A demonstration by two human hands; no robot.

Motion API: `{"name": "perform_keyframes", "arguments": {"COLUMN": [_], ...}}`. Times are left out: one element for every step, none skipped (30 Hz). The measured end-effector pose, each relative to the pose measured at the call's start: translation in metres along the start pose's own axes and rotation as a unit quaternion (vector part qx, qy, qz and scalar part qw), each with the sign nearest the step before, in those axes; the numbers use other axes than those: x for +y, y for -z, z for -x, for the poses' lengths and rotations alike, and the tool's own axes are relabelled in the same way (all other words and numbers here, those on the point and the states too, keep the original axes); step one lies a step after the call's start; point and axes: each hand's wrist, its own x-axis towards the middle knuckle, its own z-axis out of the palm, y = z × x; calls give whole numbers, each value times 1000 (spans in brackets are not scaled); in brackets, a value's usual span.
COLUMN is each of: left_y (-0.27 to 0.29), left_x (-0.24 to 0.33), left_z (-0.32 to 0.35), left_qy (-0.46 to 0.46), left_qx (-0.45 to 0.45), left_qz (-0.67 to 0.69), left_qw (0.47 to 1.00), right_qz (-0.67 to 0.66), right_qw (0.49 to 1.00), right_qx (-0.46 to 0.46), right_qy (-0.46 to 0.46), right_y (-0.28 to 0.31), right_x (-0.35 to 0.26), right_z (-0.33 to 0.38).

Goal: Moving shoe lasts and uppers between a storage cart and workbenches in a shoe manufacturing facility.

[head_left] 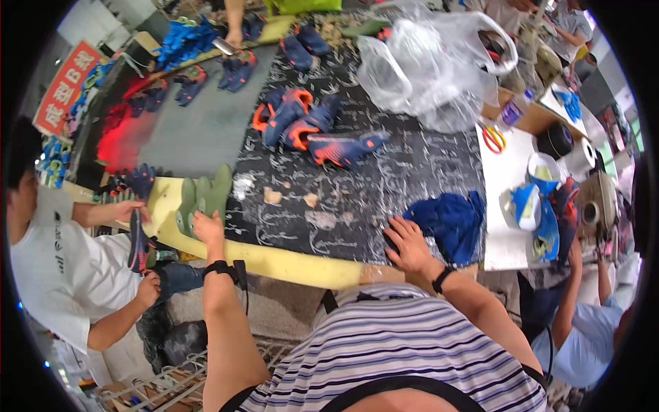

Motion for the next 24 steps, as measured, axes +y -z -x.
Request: {"name": "perform_keyframes", "arguments": {"left_y": [4, 8, 11, 13, 13, 13, 11, 8, 0, -8, -10, -11, -18, -25, -28, -28, -24, -17, -12, -10, -11, -11, -12, -13], "left_x": [1, 15, 31, 52, 65, 80, 94, 112, 129, 148, 166, 177, 180, 174, 167, 159, 156, 157, 160, 167, 175, 175, 174, 174], "left_z": [-5, -1, 7, 21, 33, 49, 70, 98, 128, 157, 191, 217, 223, 224, 225, 226, 226, 226, 228, 229, 229, 230, 231, 231], "left_qy": [23, 22, -27, -77, -107, -137, -178, -224, -228, -237, -286, -342, -332, -316, -328, -336, -318, -298, -294, -293, -302, -311, -306, -300], "left_qx": [-45, -37, 30, 94, 86, 76, 72, 64, 25, -12, -48, -81, -62, -48, -27, -6, -43, -79, -95, -111, -129, -129, -124, -120], "left_qz": [-46, -38, -47, -55, 12, 80, 105, 135, 155, 177, 132, 89, 127, 163, 163, 161, 152, 137, 129, 120, 104, 106, 97, 87], "left_qw": [998, 998, 998, 991, 990, 984, 976, 963, 961, 955, 948, 932, 933, 933, 930, 928, 935, 941, 942, 942, 939, 936, 939, 943], "right_qz": [-2, 0, 4, 8, 11, 15, 15, 13, 5, 1, 1, -8, -4, -24, -28, -36, -38, -42, -34, -26, -18, -20, -25, -25], "right_qw": [1000, 1000, 1000, 1000, 1000, 1000, 1000, 1000, 1000, 1000, 1000, 1000, 1000, 999, 999, 998, 998, 998, 998, 998, 998, 998, 998, 998], "right_qx": [-1, -3, -2, -8, -11, -15, -9, -5, -3, 2, 8, 9, 8, 21, 45, 39, 31, 27, 33, 41, 54, 52, 49, 53], "right_qy": [1, -7, -5, -11, -9, -9, -3, -2, -1, -2, -7, -13, -17, -6, 11, 25, 33, 28, 29, 28, 11, 12, 13, 6], "right_y": [0, 3, 3, 3, 4, 7, 5, 4, 7, 10, 10, 10, 6, 2, -4, -6, -5, -6, -7, -7, -7, -8, -9, -9], "right_x": [-2, -3, -3, -2, -4, -5, -4, 0, -2, -3, 1, 5, 9, 10, 11, 9, 9, 8, 9, 12, 14, 13, 12, 14], "right_z": [0, 3, 1, 1, 0, -1, -1, 1, 1, 1, 4, 7, 10, 9, 11, 10, 10, 11, 14, 17, 21, 22, 24, 26]}}
